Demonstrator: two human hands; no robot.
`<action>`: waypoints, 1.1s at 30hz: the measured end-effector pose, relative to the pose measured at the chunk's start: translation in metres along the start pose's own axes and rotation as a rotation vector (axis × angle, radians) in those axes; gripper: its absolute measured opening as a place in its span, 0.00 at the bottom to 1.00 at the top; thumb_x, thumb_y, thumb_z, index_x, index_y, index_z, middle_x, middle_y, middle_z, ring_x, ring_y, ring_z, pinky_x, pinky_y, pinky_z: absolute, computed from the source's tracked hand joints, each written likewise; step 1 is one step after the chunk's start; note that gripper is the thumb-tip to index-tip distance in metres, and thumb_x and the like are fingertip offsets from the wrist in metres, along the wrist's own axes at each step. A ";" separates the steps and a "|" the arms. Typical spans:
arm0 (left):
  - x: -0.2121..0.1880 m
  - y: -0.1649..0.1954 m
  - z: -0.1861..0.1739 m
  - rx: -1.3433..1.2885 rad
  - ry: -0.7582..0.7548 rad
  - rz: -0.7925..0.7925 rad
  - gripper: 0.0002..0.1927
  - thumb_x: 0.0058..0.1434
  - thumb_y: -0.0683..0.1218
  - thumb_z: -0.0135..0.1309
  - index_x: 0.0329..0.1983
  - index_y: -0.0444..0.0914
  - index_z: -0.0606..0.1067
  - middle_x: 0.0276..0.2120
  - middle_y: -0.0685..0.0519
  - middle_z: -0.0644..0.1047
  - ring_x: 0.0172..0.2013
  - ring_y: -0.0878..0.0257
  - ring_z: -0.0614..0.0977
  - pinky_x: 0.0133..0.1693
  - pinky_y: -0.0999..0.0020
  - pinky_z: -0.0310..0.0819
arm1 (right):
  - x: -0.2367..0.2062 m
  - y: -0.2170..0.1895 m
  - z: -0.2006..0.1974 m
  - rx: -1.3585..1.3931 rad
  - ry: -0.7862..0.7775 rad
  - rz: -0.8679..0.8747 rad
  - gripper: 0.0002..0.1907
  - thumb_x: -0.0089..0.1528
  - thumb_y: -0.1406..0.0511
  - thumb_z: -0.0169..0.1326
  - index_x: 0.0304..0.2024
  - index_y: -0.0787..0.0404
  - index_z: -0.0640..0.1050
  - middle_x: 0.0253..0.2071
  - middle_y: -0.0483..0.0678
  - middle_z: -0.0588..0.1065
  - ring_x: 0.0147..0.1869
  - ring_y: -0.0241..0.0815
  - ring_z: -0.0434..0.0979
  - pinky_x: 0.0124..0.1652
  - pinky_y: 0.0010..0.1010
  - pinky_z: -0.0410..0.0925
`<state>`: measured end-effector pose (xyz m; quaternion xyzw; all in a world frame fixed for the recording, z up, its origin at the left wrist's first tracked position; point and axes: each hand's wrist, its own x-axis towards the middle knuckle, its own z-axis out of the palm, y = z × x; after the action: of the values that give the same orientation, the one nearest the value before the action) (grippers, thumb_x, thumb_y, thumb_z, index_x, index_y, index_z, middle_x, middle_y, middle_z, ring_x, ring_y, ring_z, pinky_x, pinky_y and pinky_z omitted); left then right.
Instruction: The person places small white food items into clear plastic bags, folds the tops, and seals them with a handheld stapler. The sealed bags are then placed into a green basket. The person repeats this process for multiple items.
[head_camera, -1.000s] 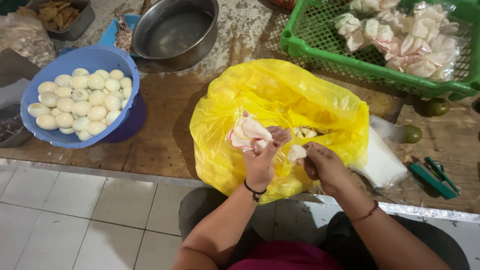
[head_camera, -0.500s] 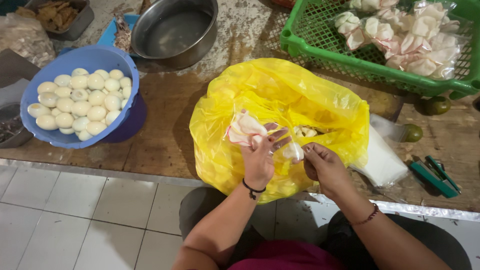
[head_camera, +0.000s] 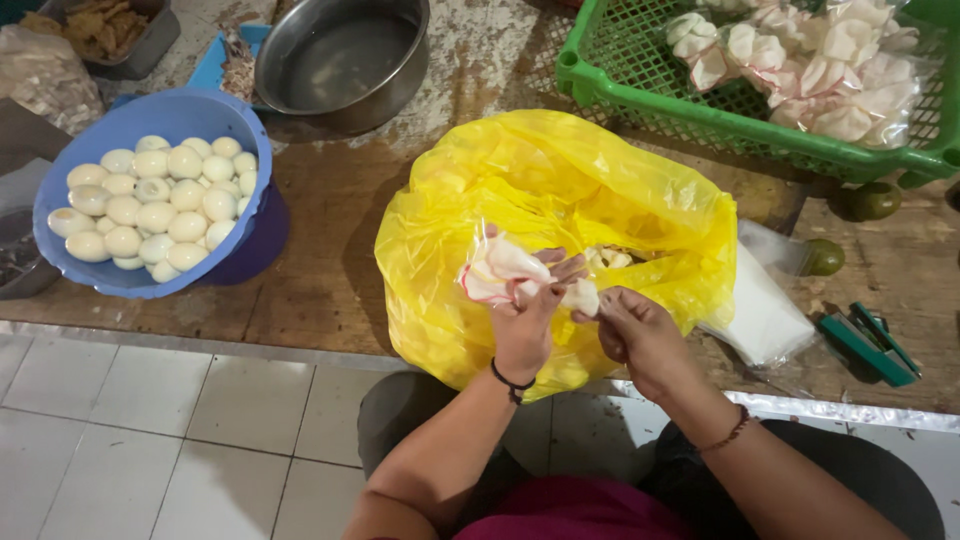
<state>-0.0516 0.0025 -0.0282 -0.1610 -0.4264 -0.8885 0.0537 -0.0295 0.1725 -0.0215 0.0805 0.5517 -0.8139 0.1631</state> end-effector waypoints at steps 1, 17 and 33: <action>0.000 0.000 0.000 0.028 -0.017 0.020 0.17 0.73 0.38 0.50 0.62 0.26 0.65 0.56 0.40 0.74 0.59 0.47 0.79 0.62 0.49 0.74 | 0.001 0.002 -0.001 -0.053 0.011 -0.051 0.12 0.70 0.62 0.50 0.43 0.64 0.80 0.20 0.39 0.65 0.22 0.29 0.59 0.24 0.22 0.52; -0.008 -0.019 0.004 -0.312 0.106 -0.119 0.23 0.68 0.43 0.59 0.62 0.34 0.66 0.57 0.45 0.74 0.56 0.47 0.81 0.50 0.56 0.79 | -0.017 0.012 0.005 0.450 -0.054 0.044 0.10 0.67 0.58 0.50 0.37 0.57 0.75 0.38 0.43 0.78 0.19 0.26 0.55 0.24 0.21 0.54; -0.010 -0.019 0.011 -0.330 0.050 -0.090 0.17 0.70 0.42 0.56 0.57 0.30 0.70 0.53 0.44 0.78 0.53 0.52 0.83 0.52 0.56 0.82 | -0.023 0.013 0.014 0.368 -0.038 -0.075 0.07 0.64 0.64 0.56 0.33 0.56 0.73 0.45 0.50 0.81 0.21 0.29 0.59 0.25 0.23 0.57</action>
<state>-0.0438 0.0224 -0.0393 -0.1261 -0.2798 -0.9517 -0.0025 -0.0029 0.1588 -0.0208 0.0730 0.3931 -0.9079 0.1258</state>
